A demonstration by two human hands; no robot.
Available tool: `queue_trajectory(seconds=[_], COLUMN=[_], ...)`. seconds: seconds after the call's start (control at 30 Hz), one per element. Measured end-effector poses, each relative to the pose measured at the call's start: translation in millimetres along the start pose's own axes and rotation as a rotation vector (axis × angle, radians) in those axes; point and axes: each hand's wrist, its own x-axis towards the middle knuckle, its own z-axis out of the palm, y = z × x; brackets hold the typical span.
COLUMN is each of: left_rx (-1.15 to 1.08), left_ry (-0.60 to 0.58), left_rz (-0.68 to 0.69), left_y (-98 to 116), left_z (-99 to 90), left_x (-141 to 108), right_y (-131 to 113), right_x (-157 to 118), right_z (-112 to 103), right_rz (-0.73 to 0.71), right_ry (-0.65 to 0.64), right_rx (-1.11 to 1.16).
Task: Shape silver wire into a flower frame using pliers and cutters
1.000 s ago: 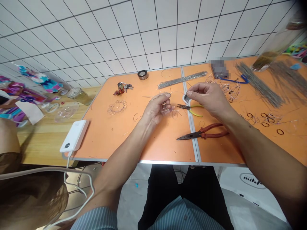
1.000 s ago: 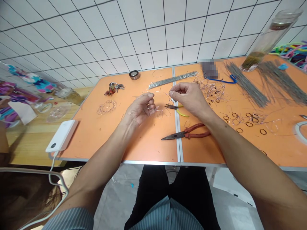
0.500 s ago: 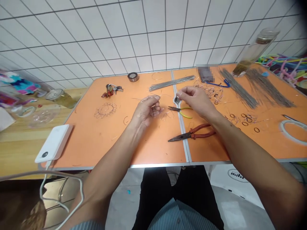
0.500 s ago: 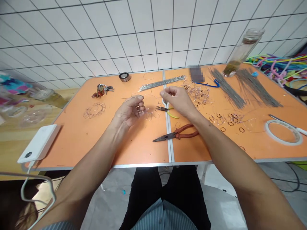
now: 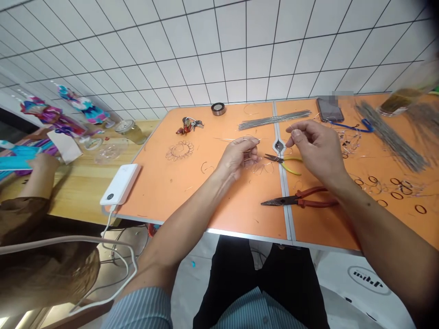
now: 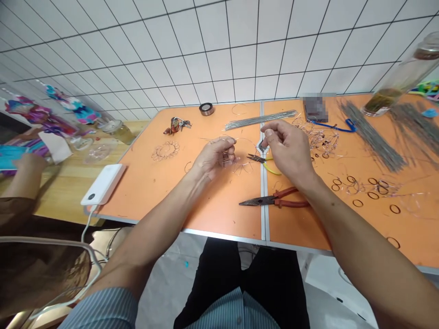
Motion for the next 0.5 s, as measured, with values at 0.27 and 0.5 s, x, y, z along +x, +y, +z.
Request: queue_trajectory(seconds=[0.27,0.5], left_rx=[-0.041,-0.092], left_ry=[-0.021,0.005], left_rz=[0.002,-0.060], left_y=[-2,1], left_z=[0.0,0.0], left_x=[1,2], right_y=[-4,-2], right_x=[-13,-9], right_z=[8,8], right_rz=[-0.116,-0.139], right_ry=[-0.020,0.020], right_rx=[-0.134,-0.157])
